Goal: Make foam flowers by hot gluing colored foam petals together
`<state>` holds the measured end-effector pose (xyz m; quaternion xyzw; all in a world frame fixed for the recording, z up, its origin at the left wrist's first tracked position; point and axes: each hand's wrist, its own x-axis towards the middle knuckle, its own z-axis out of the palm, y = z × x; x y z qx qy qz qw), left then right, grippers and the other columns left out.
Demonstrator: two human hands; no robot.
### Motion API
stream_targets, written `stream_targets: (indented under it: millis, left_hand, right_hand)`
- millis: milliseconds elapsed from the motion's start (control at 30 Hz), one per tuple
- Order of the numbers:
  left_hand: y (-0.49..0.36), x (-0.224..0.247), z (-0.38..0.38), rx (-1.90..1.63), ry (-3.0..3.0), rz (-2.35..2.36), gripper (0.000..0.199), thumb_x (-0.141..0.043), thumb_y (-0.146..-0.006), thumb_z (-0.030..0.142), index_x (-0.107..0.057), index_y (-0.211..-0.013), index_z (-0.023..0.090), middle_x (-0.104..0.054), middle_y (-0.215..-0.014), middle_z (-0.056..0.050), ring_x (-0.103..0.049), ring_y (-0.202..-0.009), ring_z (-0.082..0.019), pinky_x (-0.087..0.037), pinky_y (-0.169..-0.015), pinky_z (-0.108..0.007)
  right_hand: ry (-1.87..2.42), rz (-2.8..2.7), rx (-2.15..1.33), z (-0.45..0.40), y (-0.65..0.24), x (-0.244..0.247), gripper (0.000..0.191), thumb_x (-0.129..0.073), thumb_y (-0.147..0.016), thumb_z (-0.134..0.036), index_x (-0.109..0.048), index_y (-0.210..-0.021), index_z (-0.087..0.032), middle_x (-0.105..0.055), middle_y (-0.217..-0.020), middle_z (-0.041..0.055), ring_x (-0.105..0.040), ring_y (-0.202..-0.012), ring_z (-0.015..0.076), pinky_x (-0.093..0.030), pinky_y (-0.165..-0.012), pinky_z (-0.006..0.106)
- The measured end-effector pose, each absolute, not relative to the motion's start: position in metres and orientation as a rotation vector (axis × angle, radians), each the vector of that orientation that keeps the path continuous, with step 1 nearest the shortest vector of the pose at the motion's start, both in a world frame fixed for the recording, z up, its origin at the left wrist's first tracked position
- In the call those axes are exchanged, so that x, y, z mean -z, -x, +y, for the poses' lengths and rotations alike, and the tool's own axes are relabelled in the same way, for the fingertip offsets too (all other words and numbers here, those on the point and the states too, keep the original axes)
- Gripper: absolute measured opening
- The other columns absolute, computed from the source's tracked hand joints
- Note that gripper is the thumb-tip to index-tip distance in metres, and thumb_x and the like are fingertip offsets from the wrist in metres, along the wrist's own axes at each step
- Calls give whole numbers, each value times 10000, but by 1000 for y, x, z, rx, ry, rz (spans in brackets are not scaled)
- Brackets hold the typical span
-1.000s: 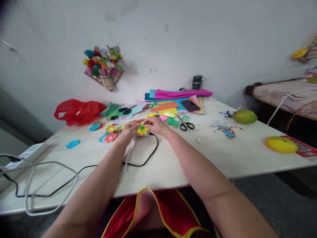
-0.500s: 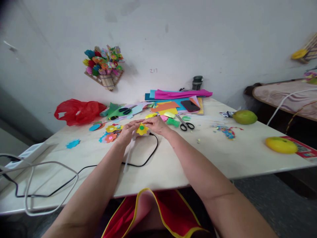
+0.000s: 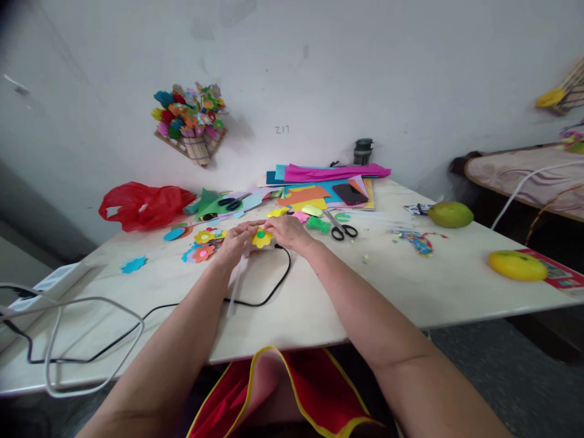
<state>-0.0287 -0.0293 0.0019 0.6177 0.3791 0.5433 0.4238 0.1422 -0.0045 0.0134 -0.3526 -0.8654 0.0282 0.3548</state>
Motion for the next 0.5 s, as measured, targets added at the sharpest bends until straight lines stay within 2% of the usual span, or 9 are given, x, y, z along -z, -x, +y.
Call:
stream_targets:
  millis: [167, 333, 500]
  left_hand:
    - [27, -5, -30, -1363, -1522, 955, 223, -637, -649, 386, -682, -664, 168, -622, -1089, -79, -568, -967, -237, -454, -828, -339]
    - [29, -5, -30, -1416, -1611, 992, 230, -629, -660, 389, -668, -601, 171, -610, -1114, -83, -570, -967, -237, -447, -827, -348]
    - [32, -1, -25, -1446, -1663, 1032, 243, -612, -679, 382, -649, -573, 167, -610, -1111, -85, -561, -993, -238, -436, -836, -357]
  right_hand:
    - [914, -2212, -142, -4, -144, -13, 199, -463, -804, -160, -625, -913, -196, -671, -939, 50, -603, -880, 183, -431, -756, 295]
    - [866, -2183, -231, -2, -146, -12, 199, -448, -782, -125, -585, -909, -195, -638, -1018, 47, -568, -959, 176, -425, -803, 314]
    - [673, -2134, -394, 3, -149, -10, 133, -432, -770, -141, -549, -823, -176, -575, -1074, 81, -516, -1029, 167, -411, -845, 335]
